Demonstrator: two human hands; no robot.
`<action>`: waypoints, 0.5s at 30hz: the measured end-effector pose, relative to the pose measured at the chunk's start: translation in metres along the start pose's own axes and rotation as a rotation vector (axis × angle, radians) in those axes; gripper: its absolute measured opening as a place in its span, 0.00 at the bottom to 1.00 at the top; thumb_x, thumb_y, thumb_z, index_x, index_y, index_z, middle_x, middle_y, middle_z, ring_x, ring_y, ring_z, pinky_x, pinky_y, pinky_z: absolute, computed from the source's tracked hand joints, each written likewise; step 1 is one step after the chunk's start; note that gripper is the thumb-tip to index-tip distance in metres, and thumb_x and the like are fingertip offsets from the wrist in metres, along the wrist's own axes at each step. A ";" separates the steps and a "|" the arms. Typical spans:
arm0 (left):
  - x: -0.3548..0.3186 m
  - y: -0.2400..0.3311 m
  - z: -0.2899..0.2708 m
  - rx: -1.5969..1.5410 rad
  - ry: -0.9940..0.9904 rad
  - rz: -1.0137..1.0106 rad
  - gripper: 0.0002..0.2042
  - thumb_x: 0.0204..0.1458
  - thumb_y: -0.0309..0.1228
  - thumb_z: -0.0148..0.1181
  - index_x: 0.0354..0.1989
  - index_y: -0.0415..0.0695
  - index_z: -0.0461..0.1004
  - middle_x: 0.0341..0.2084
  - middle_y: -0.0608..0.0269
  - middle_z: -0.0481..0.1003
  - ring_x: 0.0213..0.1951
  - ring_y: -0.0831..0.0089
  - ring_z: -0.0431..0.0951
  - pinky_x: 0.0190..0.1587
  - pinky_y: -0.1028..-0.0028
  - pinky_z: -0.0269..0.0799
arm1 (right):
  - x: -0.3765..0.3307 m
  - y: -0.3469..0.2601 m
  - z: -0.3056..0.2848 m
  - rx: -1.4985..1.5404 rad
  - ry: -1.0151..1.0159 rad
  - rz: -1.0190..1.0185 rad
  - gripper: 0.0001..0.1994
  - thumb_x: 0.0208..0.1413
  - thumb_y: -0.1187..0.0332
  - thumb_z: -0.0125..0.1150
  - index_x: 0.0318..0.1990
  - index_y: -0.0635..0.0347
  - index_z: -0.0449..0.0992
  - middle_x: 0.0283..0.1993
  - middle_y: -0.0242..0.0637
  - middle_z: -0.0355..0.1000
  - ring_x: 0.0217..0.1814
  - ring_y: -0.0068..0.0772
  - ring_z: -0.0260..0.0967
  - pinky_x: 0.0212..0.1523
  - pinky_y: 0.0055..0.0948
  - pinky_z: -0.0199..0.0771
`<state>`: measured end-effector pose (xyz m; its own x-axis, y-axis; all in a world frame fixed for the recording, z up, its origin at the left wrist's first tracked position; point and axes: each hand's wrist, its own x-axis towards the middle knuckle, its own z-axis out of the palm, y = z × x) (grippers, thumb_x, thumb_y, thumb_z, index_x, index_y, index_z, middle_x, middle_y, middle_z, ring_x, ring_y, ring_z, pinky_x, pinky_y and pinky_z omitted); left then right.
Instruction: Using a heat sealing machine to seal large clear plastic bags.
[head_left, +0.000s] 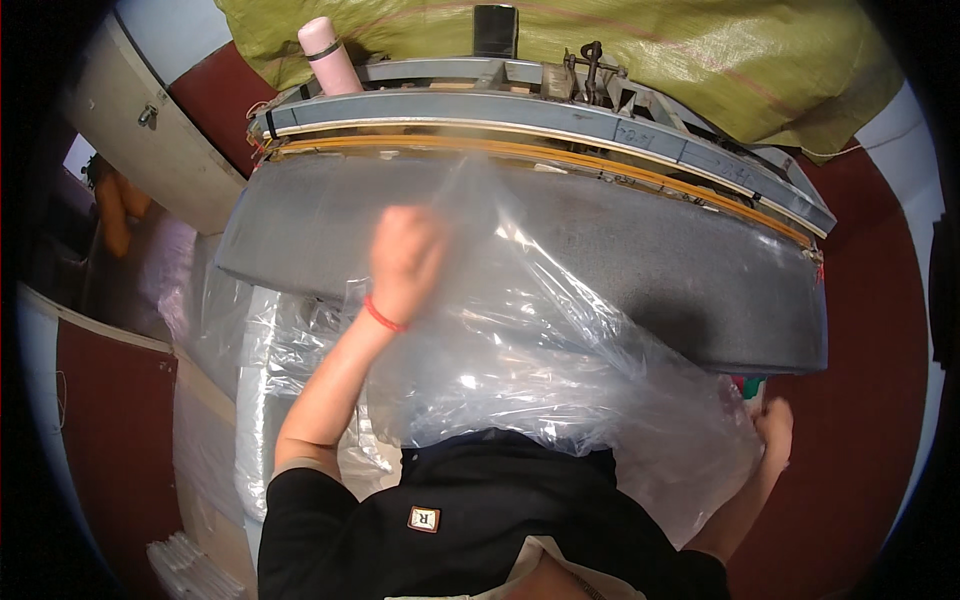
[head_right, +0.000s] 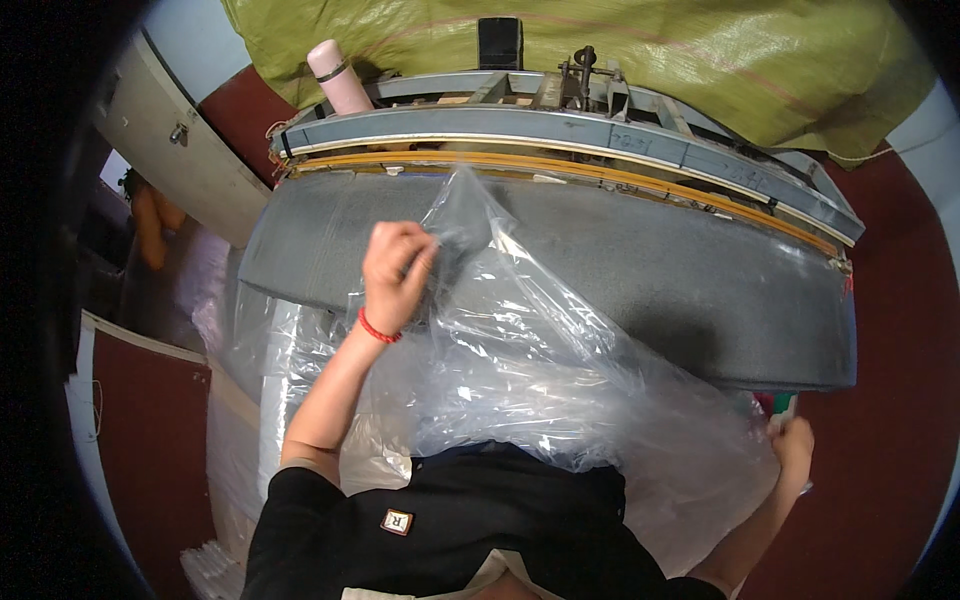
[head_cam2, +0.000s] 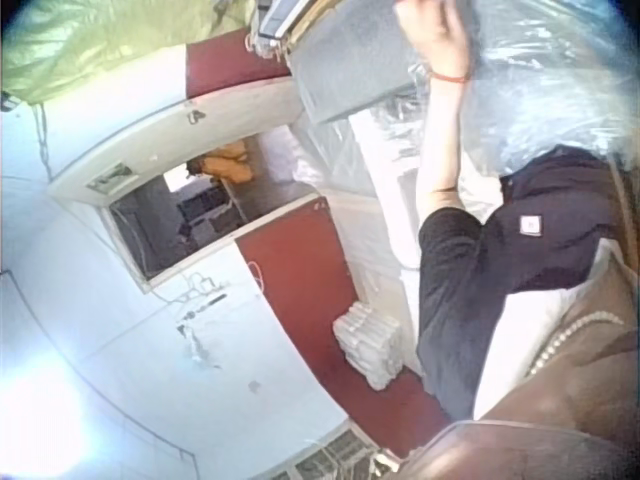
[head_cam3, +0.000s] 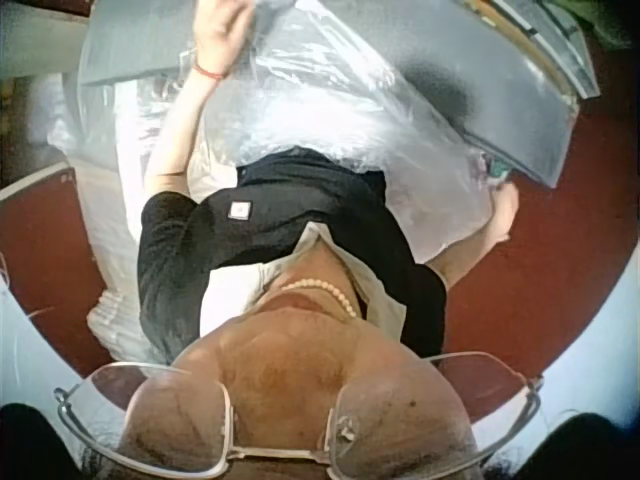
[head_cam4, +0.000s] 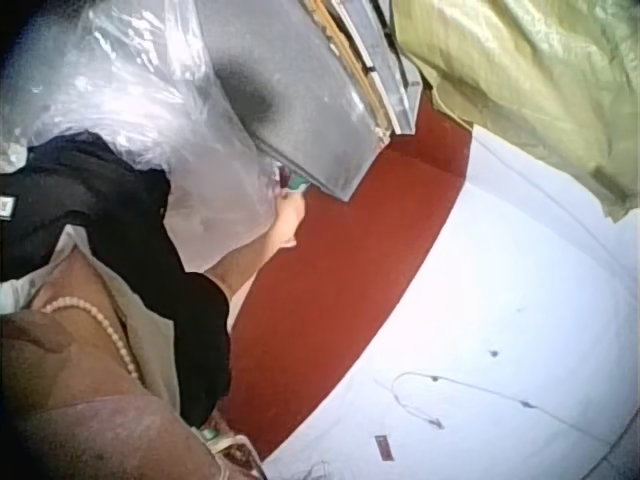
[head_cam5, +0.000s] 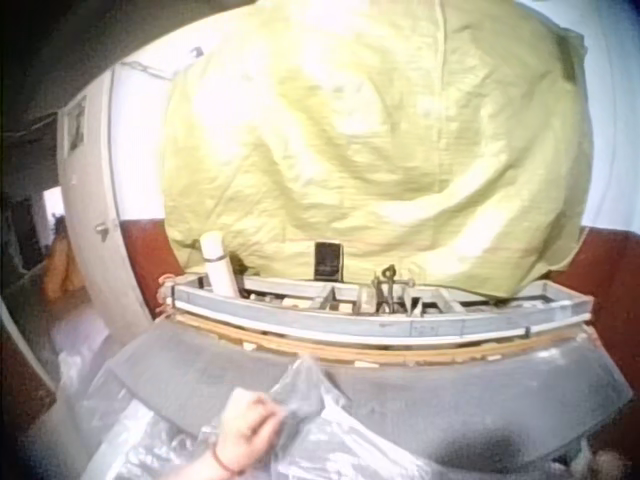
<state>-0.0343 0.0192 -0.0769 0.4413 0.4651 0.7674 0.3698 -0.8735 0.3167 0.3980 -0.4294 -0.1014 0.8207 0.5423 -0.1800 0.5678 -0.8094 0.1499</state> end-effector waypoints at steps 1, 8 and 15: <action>0.000 0.013 0.003 -0.022 -0.008 0.079 0.08 0.39 0.19 0.61 0.30 0.39 0.74 0.29 0.59 0.73 0.32 0.63 0.72 0.34 0.70 0.68 | 0.005 -0.034 -0.027 0.175 0.123 -0.178 0.13 0.40 0.66 0.64 0.23 0.69 0.71 0.23 0.52 0.69 0.27 0.52 0.65 0.28 0.42 0.63; -0.007 0.070 0.029 -0.119 0.007 0.117 0.11 0.36 0.18 0.63 0.31 0.41 0.75 0.30 0.60 0.75 0.28 0.65 0.74 0.28 0.72 0.71 | 0.013 -0.319 -0.132 1.124 0.171 -1.067 0.25 0.46 0.75 0.61 0.55 0.60 0.66 0.56 0.36 0.63 0.53 0.25 0.62 0.47 0.24 0.67; 0.015 0.054 0.001 0.037 0.050 0.007 0.15 0.42 0.26 0.61 0.41 0.42 0.72 0.39 0.57 0.73 0.41 0.65 0.73 0.41 0.74 0.69 | 0.025 -0.440 -0.124 1.503 -0.033 -0.984 0.10 0.58 0.66 0.51 0.42 0.61 0.72 0.32 0.28 0.72 0.33 0.20 0.67 0.38 0.21 0.67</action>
<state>-0.0072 -0.0210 -0.0490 0.4035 0.4501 0.7966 0.3966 -0.8706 0.2910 0.1769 -0.0316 -0.0513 0.2407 0.9124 0.3309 0.2420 0.2738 -0.9309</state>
